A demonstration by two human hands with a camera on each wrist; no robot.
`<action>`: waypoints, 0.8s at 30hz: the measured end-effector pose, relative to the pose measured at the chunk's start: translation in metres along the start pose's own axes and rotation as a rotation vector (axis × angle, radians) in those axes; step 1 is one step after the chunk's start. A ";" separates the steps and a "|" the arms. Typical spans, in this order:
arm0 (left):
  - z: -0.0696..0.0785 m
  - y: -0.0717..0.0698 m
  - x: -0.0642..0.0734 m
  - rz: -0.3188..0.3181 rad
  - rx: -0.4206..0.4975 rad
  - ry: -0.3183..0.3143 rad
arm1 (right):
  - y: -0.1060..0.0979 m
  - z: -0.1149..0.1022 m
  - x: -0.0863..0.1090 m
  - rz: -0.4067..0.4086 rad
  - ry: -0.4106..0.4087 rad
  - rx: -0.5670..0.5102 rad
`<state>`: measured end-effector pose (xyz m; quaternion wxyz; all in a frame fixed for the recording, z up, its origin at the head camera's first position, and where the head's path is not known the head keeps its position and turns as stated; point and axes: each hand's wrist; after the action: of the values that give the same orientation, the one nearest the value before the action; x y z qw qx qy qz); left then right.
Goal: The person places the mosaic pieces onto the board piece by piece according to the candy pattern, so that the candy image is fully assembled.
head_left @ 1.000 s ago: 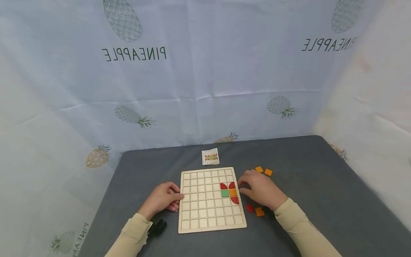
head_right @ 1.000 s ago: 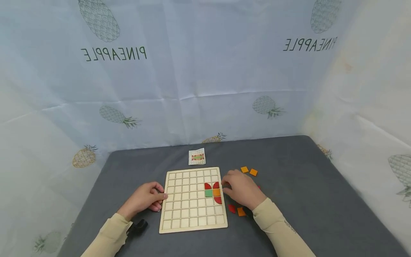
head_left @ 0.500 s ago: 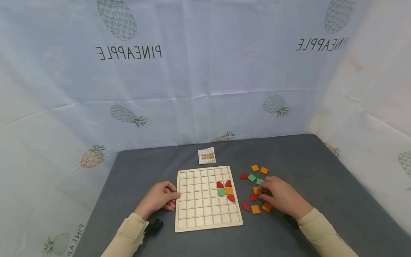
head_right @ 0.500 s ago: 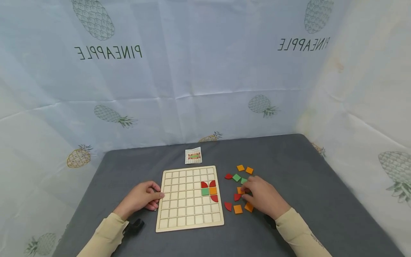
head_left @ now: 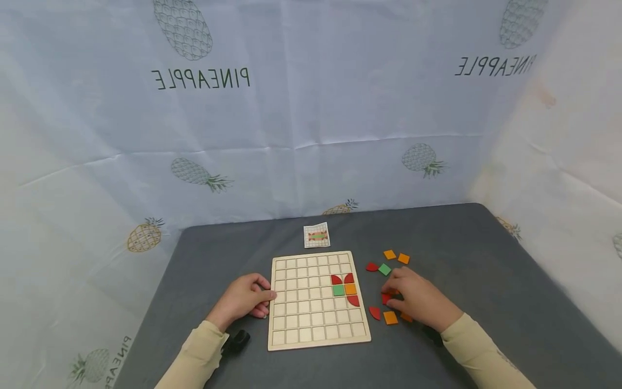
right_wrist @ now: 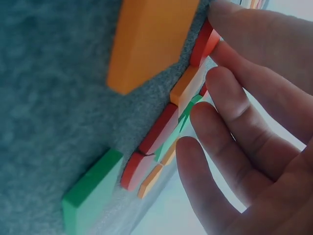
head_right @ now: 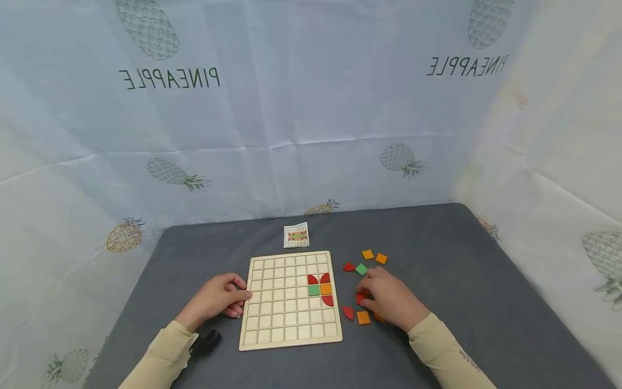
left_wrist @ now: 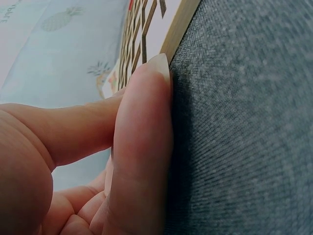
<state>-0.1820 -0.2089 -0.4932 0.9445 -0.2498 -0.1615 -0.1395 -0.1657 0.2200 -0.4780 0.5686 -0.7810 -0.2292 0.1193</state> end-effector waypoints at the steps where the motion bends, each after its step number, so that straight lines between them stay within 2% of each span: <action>1: 0.000 0.000 0.000 0.001 0.000 -0.001 | 0.000 0.000 -0.001 -0.003 -0.006 0.002; 9: 0.001 0.001 0.001 0.006 -0.010 -0.006 | -0.003 -0.010 -0.009 0.015 -0.064 -0.012; 14: 0.001 0.000 0.000 0.000 -0.006 -0.007 | -0.002 -0.027 -0.021 0.003 -0.085 -0.038; 24: 0.001 -0.001 -0.001 -0.007 -0.003 -0.002 | 0.009 -0.063 -0.048 -0.008 -0.185 -0.063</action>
<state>-0.1833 -0.2093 -0.4927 0.9435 -0.2506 -0.1633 -0.1427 -0.1774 0.1419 -0.4695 0.5208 -0.7831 -0.2873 0.1815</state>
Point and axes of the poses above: each hand's wrist, its own x-axis away from the middle knuckle, its own y-axis out of the palm, z = x × y, and after that the axes turned 8 degrees about -z, right-handed
